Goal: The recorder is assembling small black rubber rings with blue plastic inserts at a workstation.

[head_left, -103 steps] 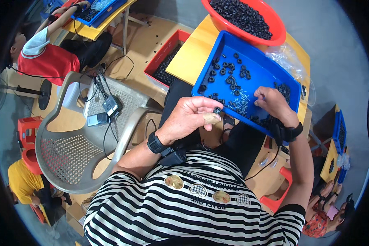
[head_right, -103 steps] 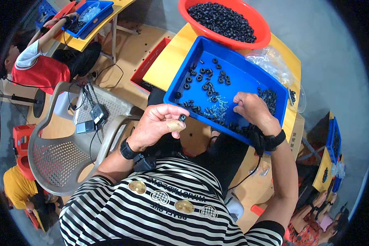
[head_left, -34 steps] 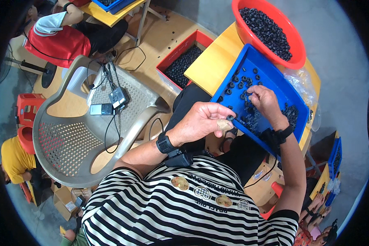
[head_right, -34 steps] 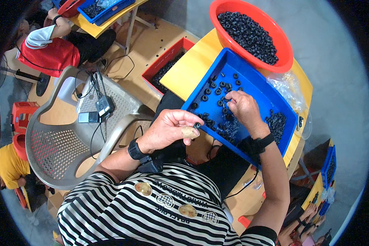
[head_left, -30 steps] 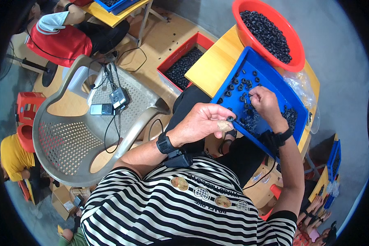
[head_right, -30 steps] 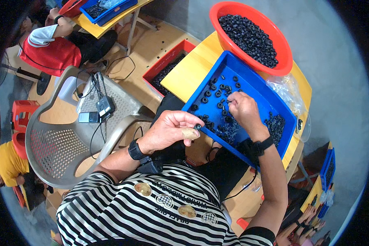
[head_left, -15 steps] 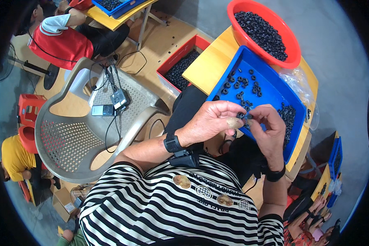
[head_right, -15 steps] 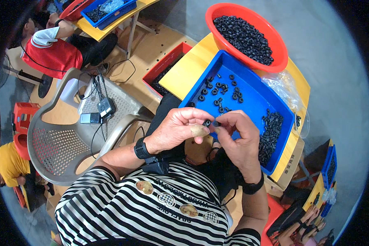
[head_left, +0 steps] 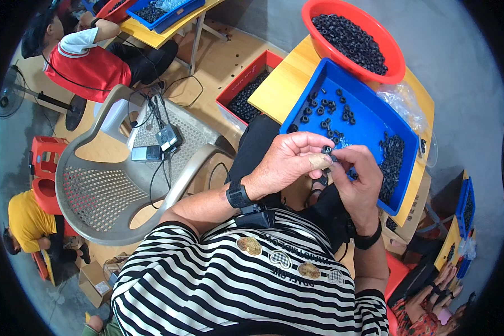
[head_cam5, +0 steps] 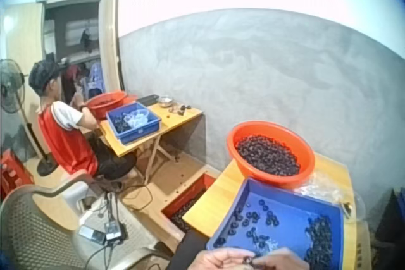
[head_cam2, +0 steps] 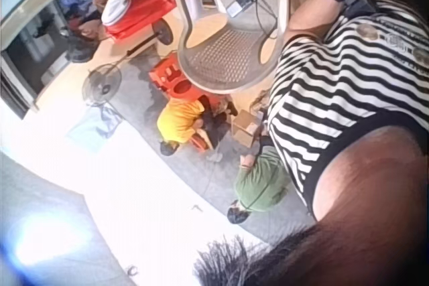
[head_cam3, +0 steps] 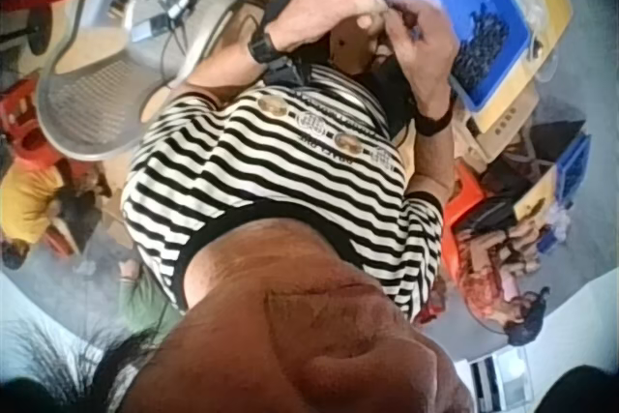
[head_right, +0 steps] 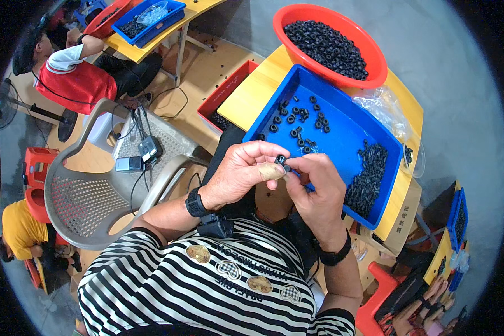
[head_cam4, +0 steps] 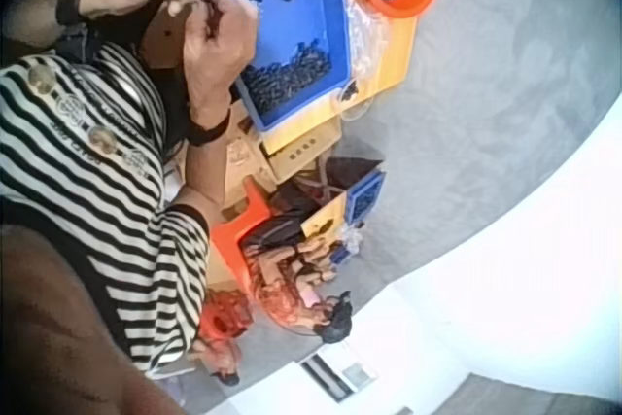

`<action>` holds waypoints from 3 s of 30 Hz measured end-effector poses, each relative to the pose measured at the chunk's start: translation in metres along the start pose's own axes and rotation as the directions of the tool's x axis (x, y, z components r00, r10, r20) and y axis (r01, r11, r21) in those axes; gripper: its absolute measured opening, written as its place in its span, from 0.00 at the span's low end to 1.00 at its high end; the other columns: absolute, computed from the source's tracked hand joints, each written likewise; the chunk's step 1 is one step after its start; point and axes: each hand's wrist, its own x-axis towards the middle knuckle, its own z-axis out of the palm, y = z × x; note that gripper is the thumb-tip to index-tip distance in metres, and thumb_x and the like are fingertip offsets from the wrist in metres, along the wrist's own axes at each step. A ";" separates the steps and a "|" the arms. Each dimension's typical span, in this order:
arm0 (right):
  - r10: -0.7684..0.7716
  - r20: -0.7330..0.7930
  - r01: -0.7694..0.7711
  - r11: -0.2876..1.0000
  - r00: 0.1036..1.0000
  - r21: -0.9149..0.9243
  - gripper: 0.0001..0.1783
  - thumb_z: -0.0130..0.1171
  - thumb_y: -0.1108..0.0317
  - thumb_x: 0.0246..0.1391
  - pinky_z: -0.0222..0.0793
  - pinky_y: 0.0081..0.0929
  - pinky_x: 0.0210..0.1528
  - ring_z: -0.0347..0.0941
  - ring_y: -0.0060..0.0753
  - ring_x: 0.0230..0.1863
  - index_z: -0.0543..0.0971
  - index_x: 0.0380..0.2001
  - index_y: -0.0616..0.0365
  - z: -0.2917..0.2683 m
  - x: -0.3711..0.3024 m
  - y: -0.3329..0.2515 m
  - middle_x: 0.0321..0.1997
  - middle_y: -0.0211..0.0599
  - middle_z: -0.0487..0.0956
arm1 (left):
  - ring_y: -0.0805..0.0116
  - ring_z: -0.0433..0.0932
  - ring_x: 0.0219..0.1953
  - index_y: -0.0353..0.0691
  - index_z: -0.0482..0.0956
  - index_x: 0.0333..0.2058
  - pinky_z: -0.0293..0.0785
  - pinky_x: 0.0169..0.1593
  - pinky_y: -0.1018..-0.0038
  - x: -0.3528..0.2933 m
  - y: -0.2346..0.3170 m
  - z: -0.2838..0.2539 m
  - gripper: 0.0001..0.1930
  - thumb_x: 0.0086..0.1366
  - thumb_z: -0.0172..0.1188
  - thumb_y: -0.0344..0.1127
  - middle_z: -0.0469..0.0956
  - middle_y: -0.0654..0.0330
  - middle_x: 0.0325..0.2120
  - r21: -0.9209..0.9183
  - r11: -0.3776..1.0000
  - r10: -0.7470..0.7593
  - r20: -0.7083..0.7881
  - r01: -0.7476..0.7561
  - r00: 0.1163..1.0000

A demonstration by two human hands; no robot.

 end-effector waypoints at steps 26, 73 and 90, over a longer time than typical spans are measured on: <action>0.429 0.402 -0.503 0.151 0.809 0.851 0.20 0.49 0.68 0.59 0.66 0.19 0.29 0.67 0.21 0.29 0.67 0.51 0.71 0.003 -0.012 0.022 0.38 0.39 0.75 | 0.79 0.75 0.29 0.33 0.75 0.44 0.74 0.33 0.83 -0.007 -0.005 -0.003 0.12 0.61 0.56 0.26 0.78 0.60 0.35 0.047 0.999 0.001 0.027 -0.002 1.000; 0.033 0.169 -0.035 0.999 0.985 0.011 0.10 0.58 0.78 0.51 0.65 0.16 0.34 0.71 0.21 0.32 0.79 0.39 0.63 -0.003 -0.003 -0.013 0.32 0.33 0.75 | 0.83 0.75 0.29 0.32 0.77 0.41 0.73 0.33 0.84 -0.014 -0.014 -0.009 0.11 0.58 0.58 0.22 0.78 0.65 0.26 0.144 0.988 0.062 0.011 -0.062 0.998; 0.210 0.146 -0.248 0.911 0.967 0.330 0.11 0.58 0.77 0.52 0.67 0.13 0.36 0.71 0.17 0.34 0.78 0.40 0.63 -0.003 -0.007 -0.008 0.37 0.33 0.76 | 0.80 0.77 0.30 0.33 0.78 0.39 0.76 0.33 0.82 -0.017 -0.002 -0.007 0.11 0.57 0.58 0.21 0.78 0.63 0.28 0.052 0.997 0.058 0.018 -0.058 0.998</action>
